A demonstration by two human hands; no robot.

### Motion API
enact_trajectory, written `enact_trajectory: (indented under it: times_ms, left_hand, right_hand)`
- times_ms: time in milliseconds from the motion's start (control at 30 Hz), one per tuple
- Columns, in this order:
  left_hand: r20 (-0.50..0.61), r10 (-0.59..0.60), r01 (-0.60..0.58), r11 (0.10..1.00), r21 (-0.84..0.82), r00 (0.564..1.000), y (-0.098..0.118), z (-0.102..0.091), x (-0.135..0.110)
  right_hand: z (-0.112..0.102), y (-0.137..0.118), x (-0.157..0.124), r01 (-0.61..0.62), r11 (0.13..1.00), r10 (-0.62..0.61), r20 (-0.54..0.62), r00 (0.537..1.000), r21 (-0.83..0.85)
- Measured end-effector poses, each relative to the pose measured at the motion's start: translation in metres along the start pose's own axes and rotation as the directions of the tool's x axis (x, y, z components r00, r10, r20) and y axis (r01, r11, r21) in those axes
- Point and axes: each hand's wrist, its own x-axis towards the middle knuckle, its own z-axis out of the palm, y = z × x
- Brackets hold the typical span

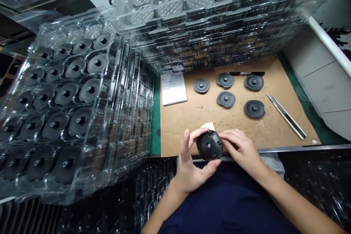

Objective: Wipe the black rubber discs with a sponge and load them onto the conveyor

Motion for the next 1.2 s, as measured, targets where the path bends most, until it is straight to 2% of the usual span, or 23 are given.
enact_trajectory:
  times_ms: [33,100,200,300,367,433,533,667,800,933,1067,1200]
  left_hand:
    - [0.027,0.064,-0.067,0.988,0.137,0.998,-0.001,-0.001,0.0]
    - [0.078,0.132,-0.149,0.953,0.266,0.988,-0.001,-0.003,0.002]
    - [0.108,0.176,-0.202,0.925,0.323,0.978,0.005,-0.005,0.005]
    - [0.102,0.158,-0.182,0.931,0.315,0.982,0.011,-0.006,0.005]
    - [0.093,0.14,-0.162,0.945,0.285,0.986,0.013,-0.006,0.004]
    - [0.081,0.108,-0.125,0.961,0.248,0.991,0.015,-0.006,0.001]
    - [0.082,-0.001,-0.012,0.987,0.163,0.997,0.019,-0.006,-0.002]
    - [0.183,-0.164,0.16,0.986,0.035,0.969,0.024,-0.006,-0.004]
    - [0.254,-0.219,0.234,0.972,-0.033,0.942,0.027,-0.006,-0.002]
    - [0.28,-0.207,0.227,0.973,-0.04,0.937,0.028,-0.006,0.001]
    - [0.324,-0.24,0.273,0.96,-0.061,0.915,0.031,-0.004,0.004]
    - [0.33,-0.229,0.262,0.963,-0.058,0.916,0.03,-0.001,0.006]
  right_hand:
    - [-0.001,-0.001,-0.002,-0.008,1.0,0.008,-0.007,1.0,-0.004]
    - [-0.006,-0.005,-0.004,-0.029,1.0,0.029,-0.038,0.999,0.003]
    - [-0.018,-0.02,-0.004,-0.066,0.993,0.078,-0.12,0.99,0.098]
    - [-0.031,-0.038,-0.003,-0.087,0.958,0.132,-0.15,0.98,0.272]
    - [-0.038,-0.048,-0.002,-0.108,0.916,0.143,-0.063,0.988,0.386]
    - [-0.044,-0.056,0.002,-0.158,0.871,0.117,0.116,0.986,0.465]
    - [-0.052,-0.063,0.012,-0.247,0.821,0.054,0.362,0.931,0.514]
    - [-0.06,-0.068,0.022,-0.371,0.733,0.014,0.533,0.846,0.57]
    - [-0.064,-0.07,0.024,-0.441,0.658,-0.025,0.604,0.797,0.61]
    - [-0.067,-0.069,0.023,-0.456,0.646,-0.027,0.616,0.788,0.612]
    - [-0.069,-0.067,0.024,-0.483,0.62,-0.047,0.644,0.764,0.618]
    - [-0.069,-0.067,0.022,-0.511,0.561,-0.057,0.647,0.761,0.651]
